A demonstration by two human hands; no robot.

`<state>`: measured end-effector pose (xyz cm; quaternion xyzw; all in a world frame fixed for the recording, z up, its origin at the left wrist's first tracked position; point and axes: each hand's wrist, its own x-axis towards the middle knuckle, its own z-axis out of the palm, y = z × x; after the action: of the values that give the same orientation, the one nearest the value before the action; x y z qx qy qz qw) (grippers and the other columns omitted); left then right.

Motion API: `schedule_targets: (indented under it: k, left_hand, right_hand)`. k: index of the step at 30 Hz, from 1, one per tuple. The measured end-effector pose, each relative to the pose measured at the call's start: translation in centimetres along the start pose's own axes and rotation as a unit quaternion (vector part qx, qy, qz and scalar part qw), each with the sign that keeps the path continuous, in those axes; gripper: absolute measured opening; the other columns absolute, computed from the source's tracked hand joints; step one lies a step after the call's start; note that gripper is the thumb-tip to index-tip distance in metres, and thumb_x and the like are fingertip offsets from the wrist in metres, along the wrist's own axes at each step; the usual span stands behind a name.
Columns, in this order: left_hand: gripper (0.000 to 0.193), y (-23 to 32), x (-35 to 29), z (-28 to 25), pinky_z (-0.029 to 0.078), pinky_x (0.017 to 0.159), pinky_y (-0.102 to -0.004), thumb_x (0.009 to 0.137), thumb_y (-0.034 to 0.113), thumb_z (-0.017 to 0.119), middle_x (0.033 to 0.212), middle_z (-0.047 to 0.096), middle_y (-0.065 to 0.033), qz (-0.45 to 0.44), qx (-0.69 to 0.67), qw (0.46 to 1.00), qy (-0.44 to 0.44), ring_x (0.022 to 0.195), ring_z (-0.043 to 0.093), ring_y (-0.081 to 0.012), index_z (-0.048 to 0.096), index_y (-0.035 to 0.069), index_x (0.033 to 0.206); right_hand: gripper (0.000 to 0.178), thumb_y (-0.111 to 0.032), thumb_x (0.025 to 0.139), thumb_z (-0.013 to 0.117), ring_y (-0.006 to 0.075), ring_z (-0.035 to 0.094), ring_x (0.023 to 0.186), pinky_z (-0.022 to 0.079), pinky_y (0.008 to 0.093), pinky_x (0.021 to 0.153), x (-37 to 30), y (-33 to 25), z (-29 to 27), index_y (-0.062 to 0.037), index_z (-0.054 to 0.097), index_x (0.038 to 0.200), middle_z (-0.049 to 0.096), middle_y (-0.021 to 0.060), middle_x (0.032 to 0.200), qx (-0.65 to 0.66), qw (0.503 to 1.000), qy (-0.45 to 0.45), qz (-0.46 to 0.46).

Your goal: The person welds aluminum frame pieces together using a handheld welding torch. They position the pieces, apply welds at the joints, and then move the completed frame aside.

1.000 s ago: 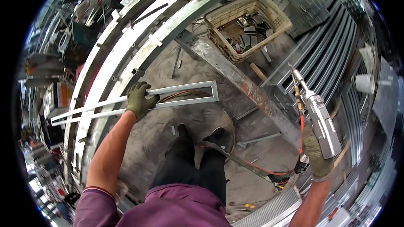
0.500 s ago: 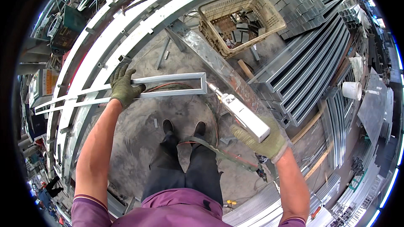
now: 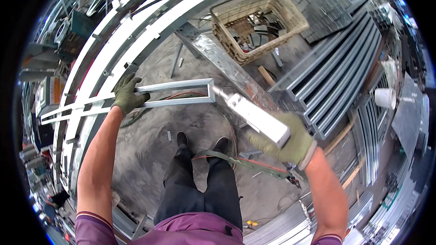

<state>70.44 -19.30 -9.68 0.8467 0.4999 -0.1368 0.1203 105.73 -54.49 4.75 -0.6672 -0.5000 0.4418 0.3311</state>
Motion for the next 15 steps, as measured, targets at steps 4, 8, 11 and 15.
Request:
schedule_targets:
  k: [4,8,11,15]
  left_hand:
    - [0.08,1.0,-0.5,-0.9,0.021,0.13,-0.051,0.075,0.046,0.084,0.167,0.04,-0.0117,0.001,-0.003,1.0,-0.015,0.158,0.028,-0.0335,0.061,0.014,0.145]
    - [0.083,0.7,-0.4,-0.9,0.018,0.131,-0.0508,0.077,0.049,0.083,0.168,0.038,-0.0114,-0.005,0.007,1.0,-0.027,0.16,0.025,-0.0347,0.057,0.017,0.149]
    - [0.085,0.3,-0.6,-0.6,0.017,0.132,-0.0505,0.077,0.051,0.082,0.17,0.036,-0.0102,-0.007,0.016,0.999,-0.029,0.161,0.022,-0.0345,0.056,0.019,0.151]
    - [0.083,0.5,-0.8,-0.5,0.018,0.131,-0.0493,0.076,0.048,0.083,0.168,0.038,-0.011,-0.006,0.004,1.0,-0.011,0.16,0.024,-0.0341,0.058,0.017,0.149]
  right_hand:
    - [0.027,-0.017,0.092,0.084,0.0158,0.063,0.069,0.053,0.0339,0.065,-0.3,1.9,1.9,0.001,0.072,0.107,0.071,0.0069,0.079,-0.003,1.0,-0.009,-0.009]
    - [0.027,-0.016,0.092,0.084,0.0139,0.059,0.064,0.051,0.0327,0.061,0.2,3.0,1.6,0.0012,0.071,0.109,0.068,0.0045,0.076,-0.079,0.995,-0.052,-0.039]
    - [0.028,-0.015,0.092,0.084,0.0131,0.059,0.062,0.05,0.0317,0.059,0.6,2.7,1.5,0.0014,0.071,0.11,0.066,0.0034,0.074,-0.072,0.995,-0.061,-0.024]
    - [0.03,-0.015,0.089,0.085,0.0168,0.065,0.068,0.054,0.032,0.062,1.0,2.8,1.8,0.0006,0.072,0.111,0.069,0.0063,0.078,-0.053,0.997,-0.059,0.015]
